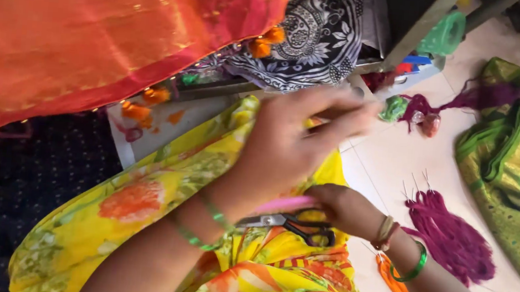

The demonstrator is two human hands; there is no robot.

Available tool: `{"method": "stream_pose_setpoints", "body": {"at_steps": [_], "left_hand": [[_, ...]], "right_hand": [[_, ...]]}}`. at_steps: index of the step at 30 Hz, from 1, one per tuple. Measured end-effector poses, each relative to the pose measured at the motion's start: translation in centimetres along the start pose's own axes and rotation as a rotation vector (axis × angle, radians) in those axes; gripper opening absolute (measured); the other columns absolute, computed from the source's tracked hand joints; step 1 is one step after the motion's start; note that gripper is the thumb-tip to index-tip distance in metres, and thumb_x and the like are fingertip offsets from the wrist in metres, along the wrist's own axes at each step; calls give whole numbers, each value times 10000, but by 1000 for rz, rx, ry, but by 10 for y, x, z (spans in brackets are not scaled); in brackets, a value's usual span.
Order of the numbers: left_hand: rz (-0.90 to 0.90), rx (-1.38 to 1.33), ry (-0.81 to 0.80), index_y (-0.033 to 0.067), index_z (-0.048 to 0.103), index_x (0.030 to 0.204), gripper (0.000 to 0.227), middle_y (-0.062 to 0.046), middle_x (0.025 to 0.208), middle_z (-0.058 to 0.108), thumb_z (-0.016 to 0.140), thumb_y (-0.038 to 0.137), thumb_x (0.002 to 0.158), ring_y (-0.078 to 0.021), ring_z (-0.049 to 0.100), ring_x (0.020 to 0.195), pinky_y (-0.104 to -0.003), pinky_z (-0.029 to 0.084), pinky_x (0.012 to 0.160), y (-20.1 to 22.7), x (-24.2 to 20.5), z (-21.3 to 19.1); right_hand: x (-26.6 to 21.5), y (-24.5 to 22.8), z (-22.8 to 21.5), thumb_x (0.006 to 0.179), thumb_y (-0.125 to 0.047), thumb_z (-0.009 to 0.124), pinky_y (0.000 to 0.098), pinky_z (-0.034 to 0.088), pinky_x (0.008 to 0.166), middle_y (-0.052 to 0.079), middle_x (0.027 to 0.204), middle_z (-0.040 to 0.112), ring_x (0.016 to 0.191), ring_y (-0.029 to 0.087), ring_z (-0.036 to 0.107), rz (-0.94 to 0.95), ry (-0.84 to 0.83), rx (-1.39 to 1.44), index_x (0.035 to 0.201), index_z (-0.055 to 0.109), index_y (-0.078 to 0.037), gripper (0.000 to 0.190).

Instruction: Tying, combing, and trimming decorative tassels on the border of a sari fabric.

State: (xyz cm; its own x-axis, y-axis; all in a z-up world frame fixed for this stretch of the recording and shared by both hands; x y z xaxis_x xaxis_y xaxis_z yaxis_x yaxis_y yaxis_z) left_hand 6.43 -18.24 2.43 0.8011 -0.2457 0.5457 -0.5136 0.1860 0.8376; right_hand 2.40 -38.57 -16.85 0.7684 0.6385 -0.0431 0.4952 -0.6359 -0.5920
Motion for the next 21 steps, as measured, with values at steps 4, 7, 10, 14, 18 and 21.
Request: {"method": "stream_pose_setpoints", "body": {"at_steps": [4,7,10,14,18,21], "left_hand": [[9,-280,-58,0,705,1192,137,-37,1016,756,687,94,1095,-67,739,863,-213,631,836,-1,37,48],[61,-200,-35,15,711,1176,129,-39,1012,767,703,111,1091,-73,745,901,-209,609,853,-29,32,49],[-15,31,41,32,703,1171,162,-39,1110,691,714,127,1039,-95,705,966,-230,572,876,-90,-15,30],[-366,141,113,21,732,1067,147,-56,1042,673,699,144,993,-139,662,934,-260,541,829,-166,-118,-3],[-837,-245,88,49,668,1009,151,-14,813,699,614,190,1014,-82,663,753,-241,548,713,-202,-197,-14],[-805,-140,86,37,671,970,139,-25,810,722,634,164,1009,-74,666,746,-237,539,710,-192,-208,-33]], "right_hand": [[-43,115,3,785,2,602,419,587,849,122,1008,776,914,321,746,233,274,19,1130,728,-138,393],[-75,178,-17,850,-36,673,474,567,738,206,900,730,814,395,716,628,481,-150,1154,678,-76,306],[-86,190,-32,887,-3,627,444,573,714,200,878,735,783,345,726,844,671,-95,1117,660,-60,239],[-61,155,-16,985,-14,519,404,566,593,162,881,692,705,240,732,796,905,319,1206,522,-69,228],[-12,94,19,952,-73,531,451,543,546,162,1085,740,653,352,688,271,689,-281,1155,592,-137,222],[2,88,15,942,-177,570,482,553,570,118,889,676,683,340,703,138,444,-448,1168,576,-146,229]]}}
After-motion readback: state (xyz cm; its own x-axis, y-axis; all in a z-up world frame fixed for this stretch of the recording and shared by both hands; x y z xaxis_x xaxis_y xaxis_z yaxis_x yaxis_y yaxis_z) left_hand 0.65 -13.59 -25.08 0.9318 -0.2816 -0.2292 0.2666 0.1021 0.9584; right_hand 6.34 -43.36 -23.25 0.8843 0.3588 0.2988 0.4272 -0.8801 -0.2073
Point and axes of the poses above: each hand's wrist, its own x-axis towards the middle knuckle, its own z-axis out of the palm, y = z × x, the point moved 3 cm from there along x, towards the middle knuckle
